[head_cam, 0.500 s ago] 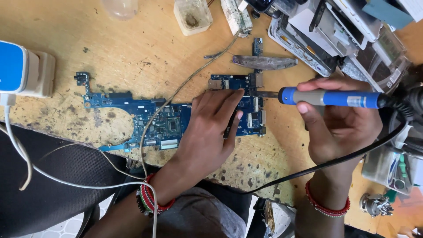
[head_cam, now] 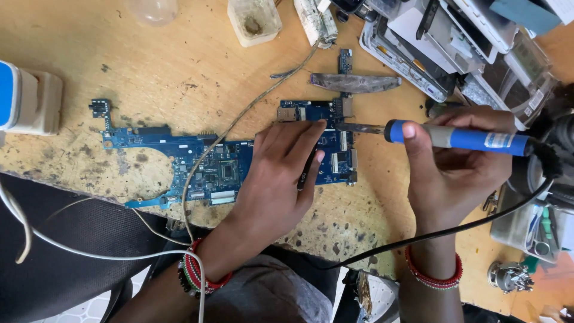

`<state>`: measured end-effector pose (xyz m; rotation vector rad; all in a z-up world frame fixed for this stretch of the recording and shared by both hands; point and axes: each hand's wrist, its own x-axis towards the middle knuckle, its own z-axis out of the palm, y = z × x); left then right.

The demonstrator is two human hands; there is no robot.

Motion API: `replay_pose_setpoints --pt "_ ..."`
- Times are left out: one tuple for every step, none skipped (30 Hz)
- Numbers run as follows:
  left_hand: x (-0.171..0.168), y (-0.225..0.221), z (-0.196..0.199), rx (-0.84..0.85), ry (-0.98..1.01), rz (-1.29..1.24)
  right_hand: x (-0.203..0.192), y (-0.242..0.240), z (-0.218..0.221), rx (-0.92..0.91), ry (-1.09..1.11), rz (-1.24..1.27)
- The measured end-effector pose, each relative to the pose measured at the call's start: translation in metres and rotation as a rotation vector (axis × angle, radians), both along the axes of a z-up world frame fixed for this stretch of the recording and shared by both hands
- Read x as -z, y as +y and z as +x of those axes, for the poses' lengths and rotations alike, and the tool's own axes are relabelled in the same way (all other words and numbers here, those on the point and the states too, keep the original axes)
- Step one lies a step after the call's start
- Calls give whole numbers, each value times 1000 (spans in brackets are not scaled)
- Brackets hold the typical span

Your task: Soldering electronic components onto a laptop motherboard using a soldering iron and tweezers.

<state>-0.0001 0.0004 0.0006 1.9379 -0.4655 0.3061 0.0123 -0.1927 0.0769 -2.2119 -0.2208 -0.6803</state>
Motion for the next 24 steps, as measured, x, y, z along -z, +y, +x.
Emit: replay_pose_setpoints --pt "0 0 0 2 1 -2 2 -1 0 2 1 -2" --pt "1 -1 0 2 -3 -2 4 -1 -1 7 -6 23" --pt "1 0 1 -1 -8 -1 6 -1 0 10 -14 50" --pt "1 0 0 -3 -7 -1 3 1 -1 8 -13 50" --pt "1 0 0 -2 -8 2 1 3 -1 0 26 95" --pt "1 0 0 -2 -9 5 -2 6 -1 -9 65 141" --pt "1 0 1 -1 -8 5 -2 3 -2 -9 66 141" --pt "1 0 1 -2 -14 15 -3 1 -2 -3 88 122" --pt "0 0 0 -3 -19 25 -4 -2 -3 4 110 103" --pt "0 0 0 -1 -17 25 -3 -7 -2 6 112 103" --pt "0 0 1 -3 -20 26 -2 -13 0 -75 96 76" --pt "0 0 1 -5 -22 27 -1 -18 1 -155 79 50" --pt "0 -1 0 -3 -21 27 -1 -23 2 -153 81 50" --pt "0 -1 0 -2 -16 28 0 -28 2 -198 95 53" --pt "-1 0 0 -1 -14 31 1 -34 3 -242 106 57" --pt "0 -1 1 1 -16 32 1 -34 3 -240 104 57" --pt "0 -1 1 0 -18 37 2 -35 3 -213 122 88" --pt "1 -1 1 0 -21 43 2 -36 2 -185 139 118" --pt "2 -1 1 4 -20 42 2 -31 3 -182 141 118" --pt "2 -1 0 3 -19 47 3 -26 3 -129 112 105" --pt "3 -1 0 1 -19 50 2 -21 4 -77 84 90" --pt "2 -1 0 3 -17 48 3 -19 4 -75 86 89" --pt "1 -1 1 4 -15 52 4 -16 5 -60 70 111" --pt "1 -1 1 5 -14 55 5 -14 5 -45 54 133"
